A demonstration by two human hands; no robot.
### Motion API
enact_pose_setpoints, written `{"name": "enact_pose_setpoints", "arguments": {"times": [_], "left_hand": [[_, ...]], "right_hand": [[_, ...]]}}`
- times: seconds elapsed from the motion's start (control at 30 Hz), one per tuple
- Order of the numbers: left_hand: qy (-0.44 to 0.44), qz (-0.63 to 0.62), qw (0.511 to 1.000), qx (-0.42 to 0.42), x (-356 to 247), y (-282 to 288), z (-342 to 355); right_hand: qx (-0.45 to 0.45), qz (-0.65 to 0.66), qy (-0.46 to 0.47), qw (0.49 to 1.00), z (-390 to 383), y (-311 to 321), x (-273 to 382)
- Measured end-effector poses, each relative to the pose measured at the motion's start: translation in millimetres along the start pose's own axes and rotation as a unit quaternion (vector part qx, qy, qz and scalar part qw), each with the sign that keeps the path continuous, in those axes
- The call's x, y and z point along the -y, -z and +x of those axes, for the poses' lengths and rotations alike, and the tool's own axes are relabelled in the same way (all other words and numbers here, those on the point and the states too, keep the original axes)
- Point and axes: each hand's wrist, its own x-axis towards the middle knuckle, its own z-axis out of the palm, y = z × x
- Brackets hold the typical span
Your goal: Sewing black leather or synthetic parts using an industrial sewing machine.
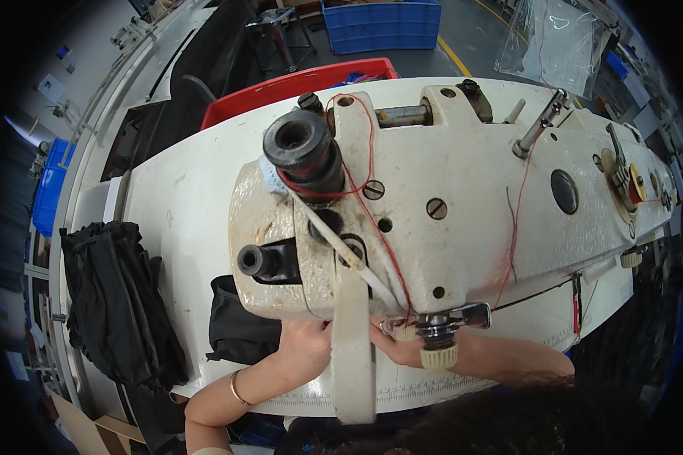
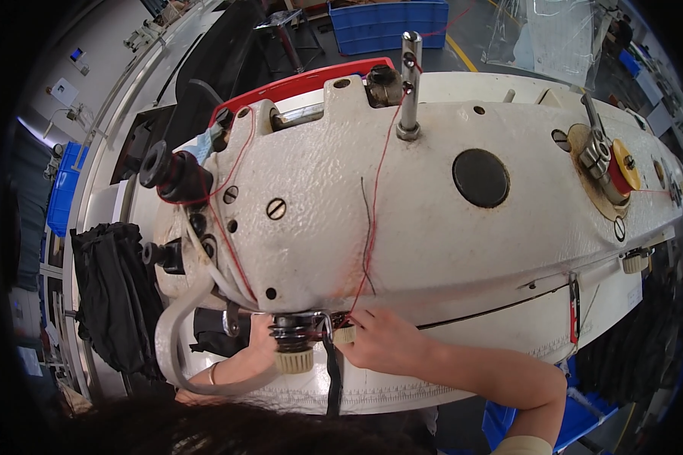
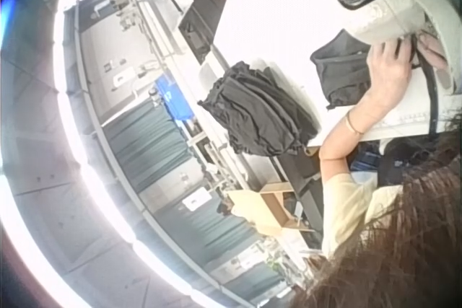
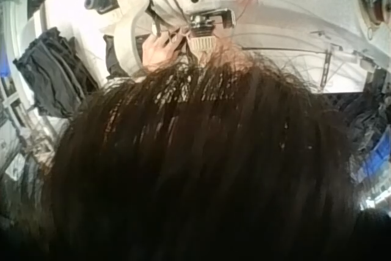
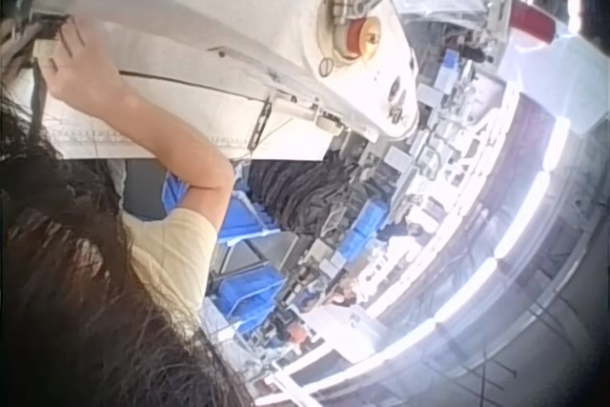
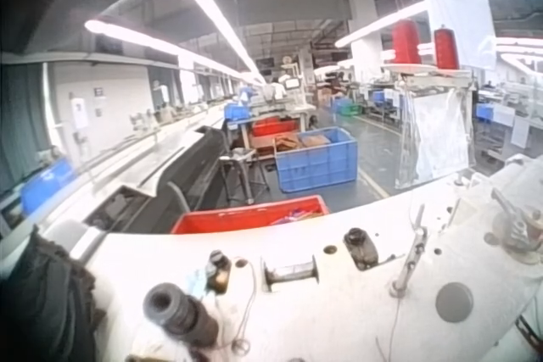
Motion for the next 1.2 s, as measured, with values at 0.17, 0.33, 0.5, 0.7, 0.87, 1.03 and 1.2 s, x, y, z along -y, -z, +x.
{"name": "enact_pose_setpoints", "arguments": {"times": [0.17,0.33,0.5,0.7,0.87,1.03,1.2], "left_hand": [[-0.035,0.075,0.996,-0.033,-16,12,11],[-0.088,0.179,0.977,-0.072,-24,12,14],[-0.082,0.146,0.986,0.027,4,15,25],[-0.109,0.118,0.987,0.011,0,26,23],[-0.112,0.098,0.988,0.037,7,19,27],[-0.119,0.134,0.983,0.029,5,22,23],[-0.114,0.109,0.987,0.027,1,29,25]], "right_hand": [[-0.024,0.002,0.008,1.000,13,33,-7],[-0.025,0.018,0.029,0.999,13,36,-11],[0.183,0.381,-0.276,0.864,8,16,-11],[-0.029,0.313,-0.200,0.928,14,14,0],[-0.013,0.430,-0.295,0.853,22,35,-6],[0.047,-0.159,-0.052,0.985,11,23,-3],[0.087,-0.368,0.105,0.920,12,40,-13]]}}
